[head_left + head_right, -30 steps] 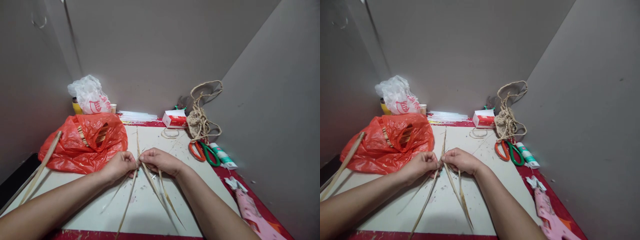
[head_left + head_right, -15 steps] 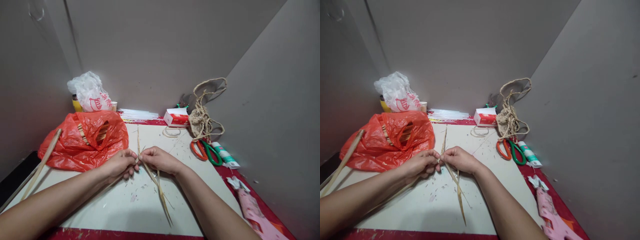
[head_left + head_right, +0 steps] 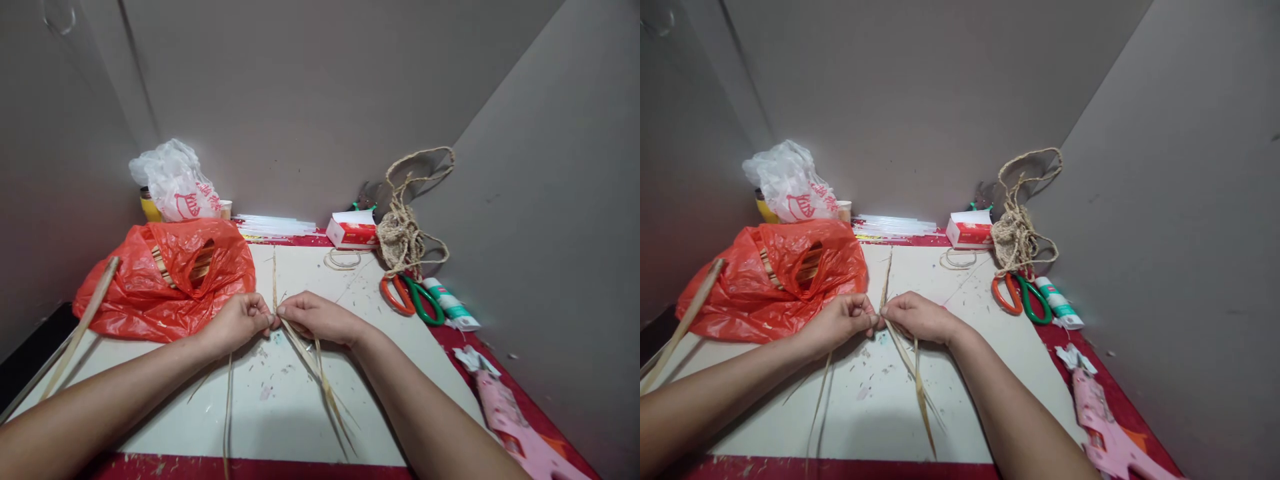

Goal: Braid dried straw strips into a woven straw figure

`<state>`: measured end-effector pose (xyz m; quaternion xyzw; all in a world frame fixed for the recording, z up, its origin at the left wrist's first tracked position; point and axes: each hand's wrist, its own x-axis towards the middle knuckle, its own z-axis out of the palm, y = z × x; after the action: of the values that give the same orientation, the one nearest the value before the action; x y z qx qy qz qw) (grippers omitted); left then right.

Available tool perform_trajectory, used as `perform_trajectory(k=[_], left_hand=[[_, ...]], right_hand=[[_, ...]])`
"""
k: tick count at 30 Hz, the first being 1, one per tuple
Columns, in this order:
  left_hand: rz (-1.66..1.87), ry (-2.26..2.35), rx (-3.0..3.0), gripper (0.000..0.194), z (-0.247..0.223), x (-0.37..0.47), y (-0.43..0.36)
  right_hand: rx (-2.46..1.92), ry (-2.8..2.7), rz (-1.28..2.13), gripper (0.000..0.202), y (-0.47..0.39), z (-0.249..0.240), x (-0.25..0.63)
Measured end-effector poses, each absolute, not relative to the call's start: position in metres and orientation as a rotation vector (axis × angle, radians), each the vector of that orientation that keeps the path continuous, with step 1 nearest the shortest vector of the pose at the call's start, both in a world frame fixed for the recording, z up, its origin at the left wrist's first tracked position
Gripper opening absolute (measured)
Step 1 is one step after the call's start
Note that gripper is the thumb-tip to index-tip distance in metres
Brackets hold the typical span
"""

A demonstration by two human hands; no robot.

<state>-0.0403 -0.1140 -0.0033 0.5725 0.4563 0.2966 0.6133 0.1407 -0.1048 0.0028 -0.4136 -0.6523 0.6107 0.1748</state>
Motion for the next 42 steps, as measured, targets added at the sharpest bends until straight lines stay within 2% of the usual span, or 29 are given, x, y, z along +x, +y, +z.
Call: perform_trajectory(k=[9, 17, 30, 42], left_hand=[[0.633, 1.078, 1.349, 0.019, -0.002, -0.038, -0.114], [0.624, 1.110, 1.272, 0.025, 0.000, -0.037, -0.114], [0.545, 1.167, 1.176, 0.025, 0.001, -0.039, -0.107], [0.589, 1.208, 1.258, 0.016, 0.000, -0.035, -0.110]], right_hand=[[-1.148, -1.879, 1.760, 0.031, -0.103, 0.000, 0.143], [-1.201, -2.035, 1.636, 0.034, -0.103, 0.005, 0.142], [-1.268, -2.271, 1.306, 0.026, -0.113, 0.019, 0.139], [-1.407, -2.108, 1.442, 0.015, -0.107, 0.019, 0.149]])
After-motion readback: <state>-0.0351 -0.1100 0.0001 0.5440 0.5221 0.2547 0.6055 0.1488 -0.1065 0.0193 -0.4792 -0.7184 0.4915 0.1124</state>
